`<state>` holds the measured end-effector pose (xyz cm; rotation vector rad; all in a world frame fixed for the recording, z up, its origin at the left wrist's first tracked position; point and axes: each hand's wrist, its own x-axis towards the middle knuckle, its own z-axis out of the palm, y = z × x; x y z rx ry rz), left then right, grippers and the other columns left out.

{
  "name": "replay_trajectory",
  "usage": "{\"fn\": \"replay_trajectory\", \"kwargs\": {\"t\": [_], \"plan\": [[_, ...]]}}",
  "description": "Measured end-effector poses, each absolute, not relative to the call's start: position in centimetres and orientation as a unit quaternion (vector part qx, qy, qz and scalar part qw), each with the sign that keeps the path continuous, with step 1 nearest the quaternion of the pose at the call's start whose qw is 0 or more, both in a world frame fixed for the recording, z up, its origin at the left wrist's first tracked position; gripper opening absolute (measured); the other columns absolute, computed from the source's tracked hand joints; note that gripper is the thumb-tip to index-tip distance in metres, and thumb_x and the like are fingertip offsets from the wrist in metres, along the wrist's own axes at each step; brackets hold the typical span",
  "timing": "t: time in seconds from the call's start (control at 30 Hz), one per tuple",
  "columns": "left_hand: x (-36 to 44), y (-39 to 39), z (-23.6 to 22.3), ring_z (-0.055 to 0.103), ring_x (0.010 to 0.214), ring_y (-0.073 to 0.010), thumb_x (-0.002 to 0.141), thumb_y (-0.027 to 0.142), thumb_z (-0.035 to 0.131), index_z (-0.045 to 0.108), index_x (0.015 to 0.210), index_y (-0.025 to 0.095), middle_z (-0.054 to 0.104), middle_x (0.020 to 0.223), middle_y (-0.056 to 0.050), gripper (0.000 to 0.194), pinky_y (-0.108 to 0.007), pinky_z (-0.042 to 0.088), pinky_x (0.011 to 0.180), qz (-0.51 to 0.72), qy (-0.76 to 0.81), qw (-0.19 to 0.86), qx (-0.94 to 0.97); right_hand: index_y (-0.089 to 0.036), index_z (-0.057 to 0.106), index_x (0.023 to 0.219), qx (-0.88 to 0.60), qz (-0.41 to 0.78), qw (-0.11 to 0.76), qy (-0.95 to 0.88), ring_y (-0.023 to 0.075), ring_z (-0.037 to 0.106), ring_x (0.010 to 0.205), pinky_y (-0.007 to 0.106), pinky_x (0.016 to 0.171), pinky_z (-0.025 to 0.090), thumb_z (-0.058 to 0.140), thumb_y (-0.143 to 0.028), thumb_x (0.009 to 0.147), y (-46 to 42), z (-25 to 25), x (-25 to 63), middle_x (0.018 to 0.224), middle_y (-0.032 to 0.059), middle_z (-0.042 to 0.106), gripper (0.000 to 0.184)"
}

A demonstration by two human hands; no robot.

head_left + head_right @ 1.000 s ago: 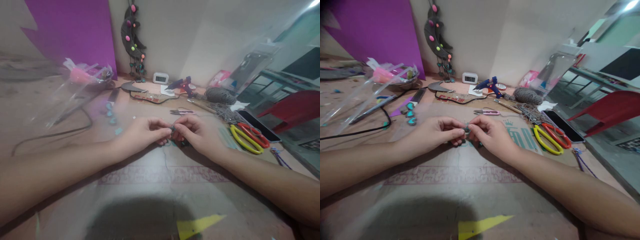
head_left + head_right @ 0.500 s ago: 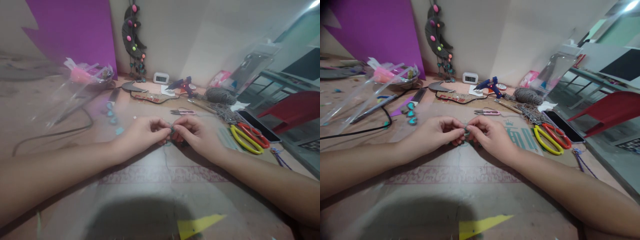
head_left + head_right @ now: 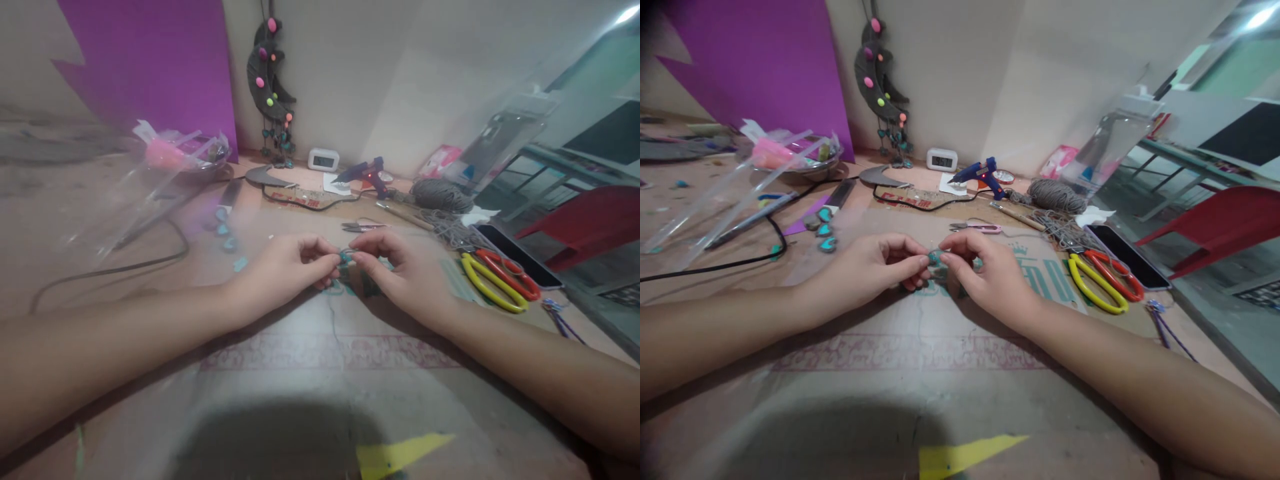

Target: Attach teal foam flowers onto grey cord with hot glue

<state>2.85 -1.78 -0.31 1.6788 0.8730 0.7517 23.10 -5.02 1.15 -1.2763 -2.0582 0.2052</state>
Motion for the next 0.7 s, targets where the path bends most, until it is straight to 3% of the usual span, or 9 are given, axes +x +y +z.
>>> {"fn": "replay_trajectory", "kwargs": {"t": [0.2, 0.43, 0.57, 0.7], "plan": [[2.78, -1.85, -0.17, 0.063, 0.067, -0.0115, 0.088, 0.030, 0.061, 0.067, 0.087, 0.017, 0.070, 0.075, 0.000, 0.015, -0.023, 0.049, 0.064, 0.311, 0.370, 0.506, 0.714, -0.020, 0.067, 0.082, -0.490, 0.031, 0.332, -0.805, 0.0128, 0.061, 0.063, 0.025, 0.061, 0.044, 0.062, -0.022, 0.090, -5.25, 1.58, 23.15, 0.072, 0.0001, 0.071, 0.010], [2.88, -1.75, -0.23, 0.063, 0.066, -0.0117, 0.087, 0.032, 0.061, 0.068, 0.088, 0.016, 0.070, 0.074, 0.000, 0.016, -0.024, 0.049, 0.065, 0.313, 0.367, 0.502, 0.718, -0.020, 0.061, 0.077, -0.478, 0.063, 0.315, -0.818, 0.0111, 0.054, 0.055, 0.025, 0.059, 0.040, 0.050, -0.027, 0.097, -5.14, 0.98, 23.46, 0.058, -0.0034, 0.061, 0.024], [2.90, -1.77, -0.08, 0.062, 0.065, -0.0113, 0.087, 0.030, 0.060, 0.068, 0.086, 0.016, 0.069, 0.074, 0.000, 0.016, -0.023, 0.048, 0.063, 0.309, 0.369, 0.499, 0.720, -0.020, 0.061, 0.093, -0.464, 0.058, 0.321, -0.824, 0.0127, 0.055, 0.059, 0.026, 0.060, 0.041, 0.055, -0.031, 0.094, -4.94, 0.91, 23.47, 0.064, -0.0030, 0.062, 0.013], [2.87, -1.85, 0.01, 0.063, 0.067, -0.0123, 0.088, 0.030, 0.059, 0.068, 0.088, 0.016, 0.070, 0.076, -0.001, 0.017, -0.023, 0.048, 0.062, 0.305, 0.368, 0.501, 0.721, -0.021, 0.063, 0.100, -0.459, -0.013, 0.320, -0.829, 0.0136, 0.054, 0.060, 0.027, 0.060, 0.041, 0.066, -0.031, 0.087, -4.83, 1.14, 23.30, 0.064, -0.0031, 0.061, 0.016]]}}
